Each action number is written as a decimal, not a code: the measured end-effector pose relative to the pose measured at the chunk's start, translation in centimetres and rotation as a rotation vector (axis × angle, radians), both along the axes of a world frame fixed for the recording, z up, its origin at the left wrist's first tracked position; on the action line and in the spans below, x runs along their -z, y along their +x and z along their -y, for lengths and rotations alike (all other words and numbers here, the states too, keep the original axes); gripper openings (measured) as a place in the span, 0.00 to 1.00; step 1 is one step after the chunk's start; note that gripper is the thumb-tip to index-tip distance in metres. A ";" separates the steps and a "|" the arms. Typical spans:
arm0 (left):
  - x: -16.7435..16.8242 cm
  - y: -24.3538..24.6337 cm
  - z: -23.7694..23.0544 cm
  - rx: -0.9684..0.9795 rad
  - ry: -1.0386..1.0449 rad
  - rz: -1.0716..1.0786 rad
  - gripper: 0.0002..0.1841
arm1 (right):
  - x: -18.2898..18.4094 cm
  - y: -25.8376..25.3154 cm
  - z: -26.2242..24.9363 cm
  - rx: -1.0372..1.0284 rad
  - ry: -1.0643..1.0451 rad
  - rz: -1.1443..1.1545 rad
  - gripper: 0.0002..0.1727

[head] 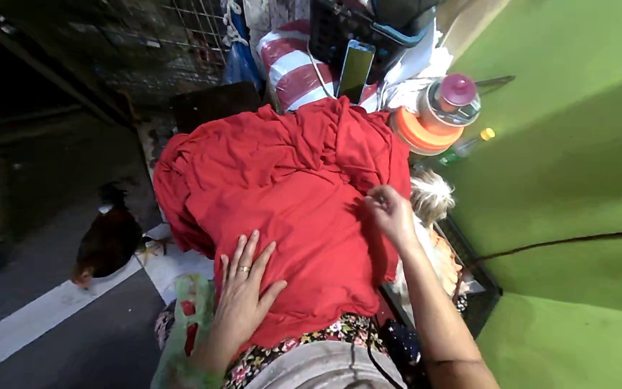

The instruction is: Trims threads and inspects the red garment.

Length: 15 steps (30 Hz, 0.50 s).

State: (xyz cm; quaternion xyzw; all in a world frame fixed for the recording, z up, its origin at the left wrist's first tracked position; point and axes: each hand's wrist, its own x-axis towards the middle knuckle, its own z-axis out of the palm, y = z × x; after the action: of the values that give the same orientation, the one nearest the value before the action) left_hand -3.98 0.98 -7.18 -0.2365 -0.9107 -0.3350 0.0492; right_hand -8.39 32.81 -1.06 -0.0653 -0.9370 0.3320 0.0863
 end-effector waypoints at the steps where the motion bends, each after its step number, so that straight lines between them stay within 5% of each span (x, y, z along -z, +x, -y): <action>1: -0.6 0.7 0.1 0.023 0.033 -0.035 0.42 | 0.7 -0.8 -1.0 0.092 0.003 -0.010 0.15; 5: -1.5 2.1 -1.2 0.193 -0.006 -0.091 0.39 | 2.7 -3.8 -1.2 0.304 0.224 -0.100 0.43; 8: -0.2 0.5 -2.1 0.181 -0.045 -0.066 0.47 | 2.9 -5.4 -1.2 0.309 0.295 -0.109 0.52; 15: 4.5 -3.9 0.4 0.126 0.047 -0.297 0.29 | 0.8 -9.6 -2.4 0.097 0.362 -0.085 0.24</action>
State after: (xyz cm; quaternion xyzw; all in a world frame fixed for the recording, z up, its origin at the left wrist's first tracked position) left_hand -7.87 0.57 -11.65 -0.3389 -0.8687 -0.3201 0.1676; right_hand -18.02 35.16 -1.82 -0.0799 -0.9727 0.1560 0.1522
